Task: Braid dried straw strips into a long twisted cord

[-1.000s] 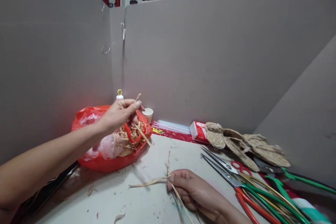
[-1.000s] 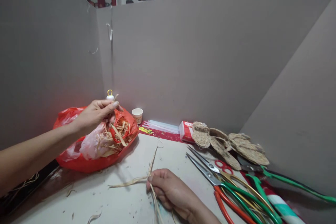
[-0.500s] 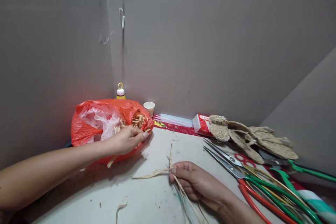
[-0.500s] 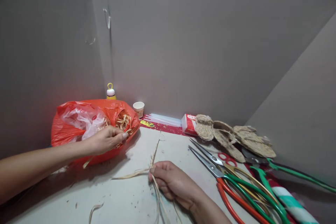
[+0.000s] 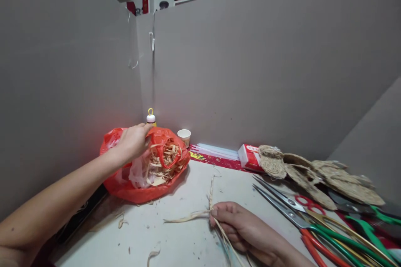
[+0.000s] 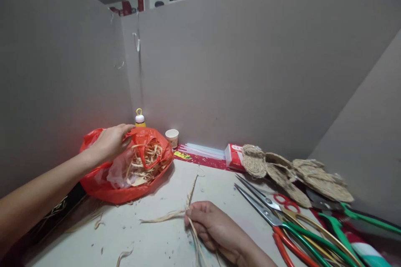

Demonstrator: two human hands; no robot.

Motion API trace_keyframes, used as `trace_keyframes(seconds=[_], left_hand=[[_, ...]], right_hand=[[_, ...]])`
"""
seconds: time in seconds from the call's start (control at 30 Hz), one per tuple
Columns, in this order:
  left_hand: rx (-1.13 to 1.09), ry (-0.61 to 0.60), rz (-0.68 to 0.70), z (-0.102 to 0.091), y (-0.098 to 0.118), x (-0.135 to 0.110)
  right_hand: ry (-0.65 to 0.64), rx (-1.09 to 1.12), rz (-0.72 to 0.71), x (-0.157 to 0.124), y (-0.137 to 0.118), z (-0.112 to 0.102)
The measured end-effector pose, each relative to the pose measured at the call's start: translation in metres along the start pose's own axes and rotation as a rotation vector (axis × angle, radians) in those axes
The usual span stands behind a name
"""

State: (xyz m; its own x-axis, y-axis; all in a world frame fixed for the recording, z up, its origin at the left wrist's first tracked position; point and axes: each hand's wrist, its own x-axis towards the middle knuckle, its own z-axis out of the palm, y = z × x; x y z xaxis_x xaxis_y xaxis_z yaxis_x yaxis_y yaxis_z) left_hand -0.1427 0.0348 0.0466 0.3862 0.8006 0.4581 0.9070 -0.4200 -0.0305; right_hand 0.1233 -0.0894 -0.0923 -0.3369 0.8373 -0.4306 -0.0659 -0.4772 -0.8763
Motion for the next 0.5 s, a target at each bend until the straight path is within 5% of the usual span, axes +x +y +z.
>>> trace_keyframes(seconds=[0.13, 0.3, 0.4, 0.5], left_hand=[[-0.08, 0.097, 0.123, -0.01, 0.014, -0.027], [0.006, -0.388, 0.198, 0.002, 0.035, -0.052], [-0.034, -0.373, 0.225, 0.029, 0.033, -0.048], [-0.204, -0.447, 0.066, 0.048, 0.027, -0.025]], right_hand=[[-0.007, -0.001, 0.001, 0.0, -0.001, 0.0], [-0.019, -0.011, 0.001, -0.002, -0.002, 0.002], [-0.021, -0.03, -0.018, -0.002, -0.002, 0.002], [-0.02, -0.055, -0.025, -0.001, -0.001, 0.001]])
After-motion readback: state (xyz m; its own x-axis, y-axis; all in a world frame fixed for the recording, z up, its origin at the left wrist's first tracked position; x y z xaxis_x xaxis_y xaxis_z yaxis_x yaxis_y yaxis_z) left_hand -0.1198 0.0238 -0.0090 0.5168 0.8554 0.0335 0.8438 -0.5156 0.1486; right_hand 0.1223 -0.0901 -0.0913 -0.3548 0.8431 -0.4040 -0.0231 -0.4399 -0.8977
